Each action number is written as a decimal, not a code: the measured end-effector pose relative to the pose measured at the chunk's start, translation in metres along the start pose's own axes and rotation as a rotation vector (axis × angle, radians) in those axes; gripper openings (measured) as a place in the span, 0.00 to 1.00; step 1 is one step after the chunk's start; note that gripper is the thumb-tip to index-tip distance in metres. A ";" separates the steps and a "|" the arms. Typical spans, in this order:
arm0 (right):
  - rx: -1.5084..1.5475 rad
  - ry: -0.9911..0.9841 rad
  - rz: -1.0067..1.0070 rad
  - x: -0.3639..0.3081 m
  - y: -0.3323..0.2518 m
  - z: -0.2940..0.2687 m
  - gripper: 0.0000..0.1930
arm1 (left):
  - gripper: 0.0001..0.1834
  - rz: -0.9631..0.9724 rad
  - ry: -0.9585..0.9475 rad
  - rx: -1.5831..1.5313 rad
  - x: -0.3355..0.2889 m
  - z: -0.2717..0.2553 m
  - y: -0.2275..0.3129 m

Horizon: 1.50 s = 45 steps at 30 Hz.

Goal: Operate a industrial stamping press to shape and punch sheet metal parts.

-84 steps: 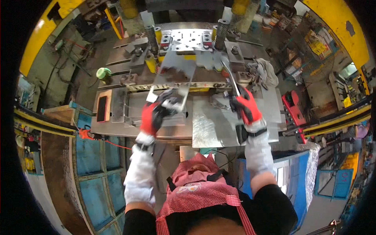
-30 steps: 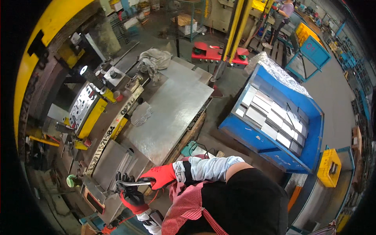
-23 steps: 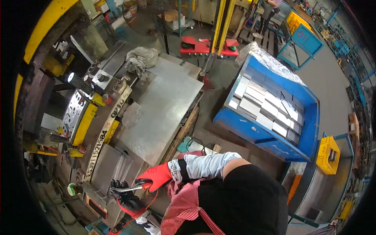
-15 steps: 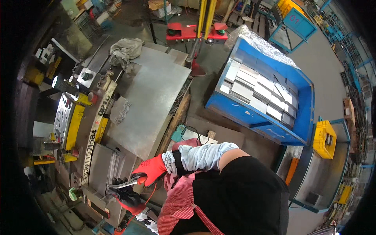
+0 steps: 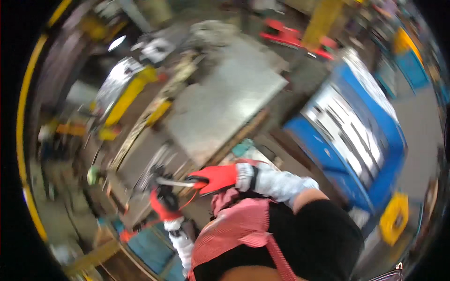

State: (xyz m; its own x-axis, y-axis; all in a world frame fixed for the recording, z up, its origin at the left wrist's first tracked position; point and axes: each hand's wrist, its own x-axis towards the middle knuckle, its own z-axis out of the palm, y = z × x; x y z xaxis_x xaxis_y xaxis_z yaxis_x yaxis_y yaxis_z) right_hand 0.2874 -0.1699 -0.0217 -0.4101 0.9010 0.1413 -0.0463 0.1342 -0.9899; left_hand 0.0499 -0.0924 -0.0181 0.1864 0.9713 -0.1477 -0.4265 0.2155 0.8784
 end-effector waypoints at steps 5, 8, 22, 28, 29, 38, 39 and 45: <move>-0.025 -0.063 0.201 -0.008 -0.038 -0.019 0.32 | 0.20 -0.042 -0.025 -0.050 -0.005 0.066 0.018; -0.124 -0.101 0.205 -0.006 -0.044 -0.013 0.33 | 0.21 -0.012 0.010 -0.149 -0.021 0.052 0.011; -0.195 -0.305 0.222 0.005 -0.031 -0.007 0.36 | 0.23 0.049 0.059 -0.064 -0.055 0.030 0.006; -0.112 -0.387 0.289 0.008 -0.037 -0.005 0.36 | 0.24 0.036 0.082 -0.122 -0.066 0.037 0.012; -0.111 -0.390 0.291 0.008 -0.034 -0.004 0.36 | 0.25 0.063 0.093 -0.120 -0.066 0.040 0.013; -0.191 -0.414 0.201 0.010 -0.017 0.004 0.35 | 0.23 0.150 0.094 0.295 -0.081 -0.003 -0.014; -0.193 -0.421 0.201 0.010 -0.016 0.005 0.35 | 0.23 0.219 0.096 0.455 -0.081 -0.008 -0.020; -0.152 -0.396 0.147 0.009 -0.014 0.004 0.34 | 0.23 0.111 0.148 0.099 -0.077 0.024 0.009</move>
State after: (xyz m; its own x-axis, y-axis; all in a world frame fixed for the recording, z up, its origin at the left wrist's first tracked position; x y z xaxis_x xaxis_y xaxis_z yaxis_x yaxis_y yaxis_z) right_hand 0.2801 -0.1653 -0.0067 -0.7205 0.6919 -0.0461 0.1607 0.1019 -0.9817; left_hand 0.0525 -0.1680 0.0124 0.0074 0.9943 -0.1062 -0.3468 0.1021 0.9324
